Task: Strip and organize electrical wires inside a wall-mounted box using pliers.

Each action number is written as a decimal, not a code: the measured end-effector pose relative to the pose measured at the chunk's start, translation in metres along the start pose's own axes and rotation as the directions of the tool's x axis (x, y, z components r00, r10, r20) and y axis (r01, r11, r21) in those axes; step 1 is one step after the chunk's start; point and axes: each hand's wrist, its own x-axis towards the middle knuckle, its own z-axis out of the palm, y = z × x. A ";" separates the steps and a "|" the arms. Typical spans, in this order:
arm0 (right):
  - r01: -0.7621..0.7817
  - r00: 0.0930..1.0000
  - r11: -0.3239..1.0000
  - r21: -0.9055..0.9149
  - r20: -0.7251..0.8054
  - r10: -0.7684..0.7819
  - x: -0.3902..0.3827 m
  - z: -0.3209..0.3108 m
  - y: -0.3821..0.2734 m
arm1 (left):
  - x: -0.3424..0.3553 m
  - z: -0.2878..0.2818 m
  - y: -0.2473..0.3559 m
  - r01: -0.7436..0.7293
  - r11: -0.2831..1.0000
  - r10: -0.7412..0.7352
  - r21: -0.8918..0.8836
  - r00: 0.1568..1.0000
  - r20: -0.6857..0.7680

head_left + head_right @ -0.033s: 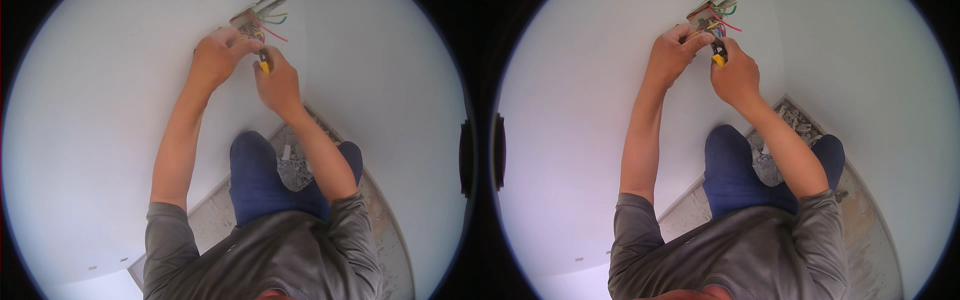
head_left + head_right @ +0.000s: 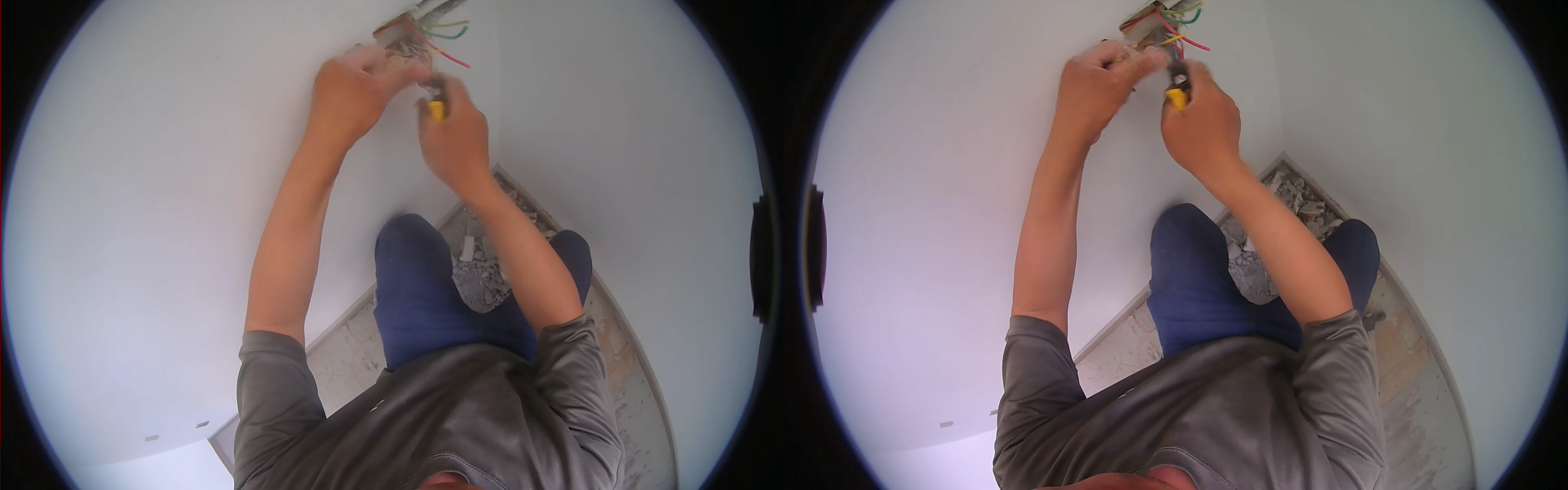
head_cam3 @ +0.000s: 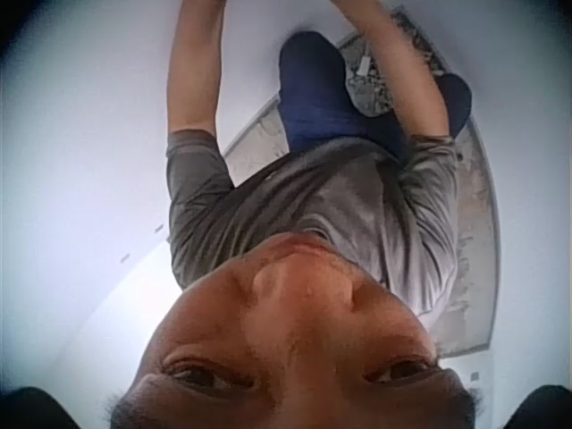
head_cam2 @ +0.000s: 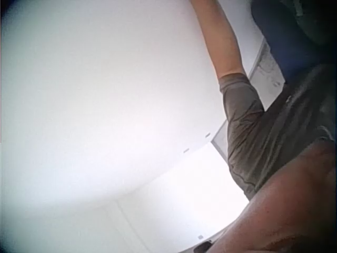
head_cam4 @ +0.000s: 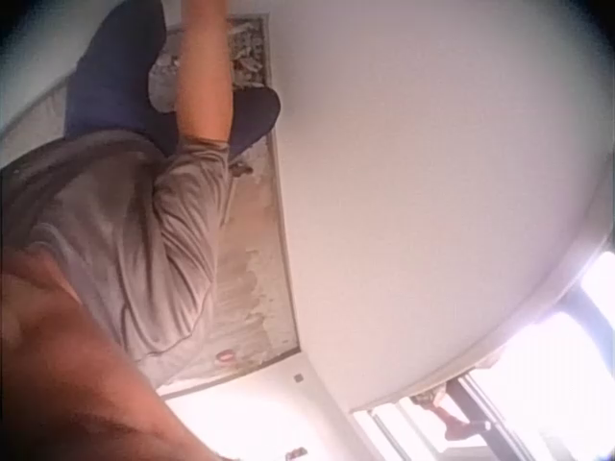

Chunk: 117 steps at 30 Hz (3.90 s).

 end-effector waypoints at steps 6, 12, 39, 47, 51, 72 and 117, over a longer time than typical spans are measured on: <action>0.090 0.996 0.996 0.000 -0.007 -0.090 -0.031 -0.091 0.040 | -0.017 -0.006 0.017 -0.004 0.998 0.002 -0.065 0.999 -0.033; -0.376 0.782 0.893 -0.247 0.432 0.449 -0.128 -0.305 0.120 | -0.049 -0.008 0.021 -0.203 0.966 0.222 0.160 0.969 -0.111; -0.721 0.693 0.605 -0.337 -0.339 0.637 -0.371 -0.368 0.320 | -0.128 0.008 0.002 0.049 0.401 -0.394 -0.915 0.911 -0.123; 0.265 0.963 0.925 -0.272 0.127 -0.238 -0.106 -0.205 0.093 | -0.118 0.012 0.022 0.177 0.091 -0.474 -0.980 0.873 0.114; 0.522 0.839 0.850 -0.069 0.219 -0.498 -0.044 -0.123 0.008 | -0.108 0.007 0.025 0.124 0.009 -0.417 -0.992 0.902 0.109; 0.657 0.754 0.717 -0.233 0.228 -0.616 0.032 -0.041 -0.062 | -0.060 0.005 0.021 0.146 -0.503 -0.326 -0.852 0.881 0.343; 0.658 0.715 0.740 -0.141 0.425 -0.555 0.056 -0.043 -0.078 | -0.053 -0.017 -0.012 -0.435 0.877 0.480 0.204 0.785 -0.392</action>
